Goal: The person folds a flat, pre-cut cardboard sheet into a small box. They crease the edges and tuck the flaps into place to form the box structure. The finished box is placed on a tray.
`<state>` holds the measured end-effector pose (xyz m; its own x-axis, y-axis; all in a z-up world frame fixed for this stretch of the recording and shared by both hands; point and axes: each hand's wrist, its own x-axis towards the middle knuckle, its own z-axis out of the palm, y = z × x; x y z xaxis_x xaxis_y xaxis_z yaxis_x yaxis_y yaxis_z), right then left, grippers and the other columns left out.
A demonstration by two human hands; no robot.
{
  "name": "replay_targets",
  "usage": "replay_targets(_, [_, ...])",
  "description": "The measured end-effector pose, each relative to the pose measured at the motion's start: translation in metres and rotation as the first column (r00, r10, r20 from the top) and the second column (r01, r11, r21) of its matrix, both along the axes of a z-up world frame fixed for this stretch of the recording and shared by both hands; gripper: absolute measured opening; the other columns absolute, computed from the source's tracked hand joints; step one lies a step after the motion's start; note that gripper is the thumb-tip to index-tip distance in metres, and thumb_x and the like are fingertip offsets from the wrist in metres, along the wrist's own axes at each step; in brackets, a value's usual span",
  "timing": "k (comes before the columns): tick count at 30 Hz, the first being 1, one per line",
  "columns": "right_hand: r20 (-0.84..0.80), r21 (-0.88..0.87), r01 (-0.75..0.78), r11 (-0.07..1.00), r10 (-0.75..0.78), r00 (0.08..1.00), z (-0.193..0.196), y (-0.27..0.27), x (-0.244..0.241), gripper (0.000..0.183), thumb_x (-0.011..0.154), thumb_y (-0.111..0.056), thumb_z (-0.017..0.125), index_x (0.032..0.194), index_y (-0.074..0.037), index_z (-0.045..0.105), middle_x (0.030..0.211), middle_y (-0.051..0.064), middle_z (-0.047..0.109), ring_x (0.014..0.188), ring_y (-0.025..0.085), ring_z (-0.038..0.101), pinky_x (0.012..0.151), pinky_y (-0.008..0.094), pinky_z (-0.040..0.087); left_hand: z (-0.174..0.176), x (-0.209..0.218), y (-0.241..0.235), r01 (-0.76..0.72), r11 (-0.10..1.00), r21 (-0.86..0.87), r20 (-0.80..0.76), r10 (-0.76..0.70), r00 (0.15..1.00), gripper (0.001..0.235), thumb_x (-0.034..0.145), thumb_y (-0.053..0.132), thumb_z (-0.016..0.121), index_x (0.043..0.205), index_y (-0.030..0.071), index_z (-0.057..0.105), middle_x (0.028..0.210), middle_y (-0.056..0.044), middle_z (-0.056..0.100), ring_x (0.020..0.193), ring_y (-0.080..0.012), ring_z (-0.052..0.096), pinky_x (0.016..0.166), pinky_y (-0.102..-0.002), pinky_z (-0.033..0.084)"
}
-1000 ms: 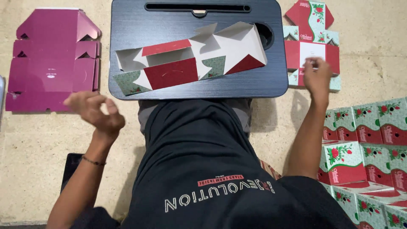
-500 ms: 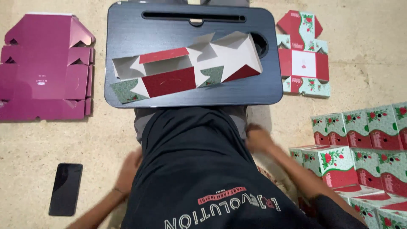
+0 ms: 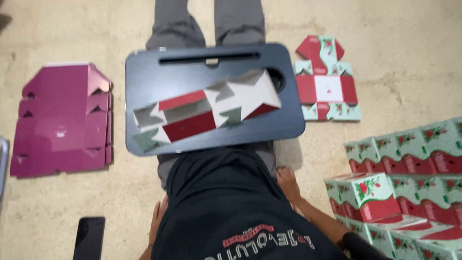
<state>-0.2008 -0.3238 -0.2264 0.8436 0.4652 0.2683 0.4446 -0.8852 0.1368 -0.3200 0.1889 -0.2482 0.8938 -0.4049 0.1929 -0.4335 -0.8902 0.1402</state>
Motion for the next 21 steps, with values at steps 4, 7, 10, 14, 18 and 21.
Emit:
replay_targets(4, [-0.094,0.202,0.008,0.979,0.011,0.995,-0.014,-0.001,-0.001,0.017,0.097,-0.006,0.057,0.083,-0.005,0.068,0.099,0.018,0.062,0.094,0.035,0.057,0.081,0.046,0.044,0.014,0.027,0.005,-0.022,0.999,0.035,0.018,0.021,1.000,0.057,0.102,0.029,0.039,0.158,0.018,0.038,0.167,-0.006,0.034,0.159,-0.0294,0.025,0.131,-0.047,0.022])
replay_targets(7, [-0.072,0.164,0.009,0.986,0.003,0.997,-0.024,-0.010,-0.001,0.023,0.098,-0.017,0.057,0.089,-0.004,0.074,0.109,0.022,0.065,0.104,0.038,0.059,0.090,0.052,0.046,0.005,0.028,0.003,-0.017,1.000,0.025,-0.093,0.019,0.995,0.046,0.101,0.032,0.041,0.141,0.015,0.057,0.160,-0.013,0.041,0.154,-0.0334,0.030,0.129,-0.050,0.024])
replay_targets(10, [-0.357,0.388,0.276,0.879,-0.133,0.925,-0.036,-0.014,-0.005,0.032,0.098,-0.019,0.056,0.123,0.002,0.061,0.117,0.021,0.059,0.099,0.040,0.053,0.086,0.047,0.049,0.000,0.027,0.005,-0.030,0.997,0.068,-0.137,0.039,0.990,0.054,0.101,0.043,0.045,0.149,0.020,0.050,0.163,-0.010,0.036,0.156,-0.0338,0.023,0.129,-0.049,0.021])
replay_targets(14, [-0.601,0.425,0.514,0.745,-0.193,0.776,-0.032,-0.013,-0.006,0.025,0.095,-0.024,0.057,0.115,-0.008,0.056,0.132,0.014,0.053,0.114,0.032,0.048,0.084,0.046,0.050,0.014,0.030,0.001,-0.034,0.999,-0.025,-0.111,0.031,0.993,0.043,0.100,0.031,0.046,0.138,0.013,0.058,0.160,-0.013,0.041,0.154,-0.0343,0.029,0.128,-0.051,0.027])
replay_targets(18, [-0.821,0.356,0.778,0.517,-0.226,0.525,-0.004,-0.006,-0.009,0.064,0.094,-0.049,0.049,0.149,-0.017,0.042,0.133,0.012,0.047,0.118,0.030,0.051,0.090,0.048,0.046,0.029,0.032,-0.005,-0.020,1.000,0.019,-0.017,0.020,1.000,0.042,0.104,0.037,0.042,0.135,0.016,0.059,0.160,-0.016,0.041,0.156,-0.0350,0.026,0.129,-0.051,0.024])
replay_targets(21, [-0.833,0.392,0.797,0.461,-0.190,0.519,0.007,-0.013,-0.003,0.059,0.098,-0.050,0.043,0.149,-0.022,0.046,0.136,0.011,0.049,0.126,0.030,0.049,0.104,0.049,0.044,0.034,0.029,-0.005,-0.026,0.999,0.033,-0.009,0.026,1.000,0.037,0.103,0.031,0.043,0.129,0.011,0.059,0.162,-0.017,0.038,0.156,-0.0364,0.026,0.128,-0.053,0.025])
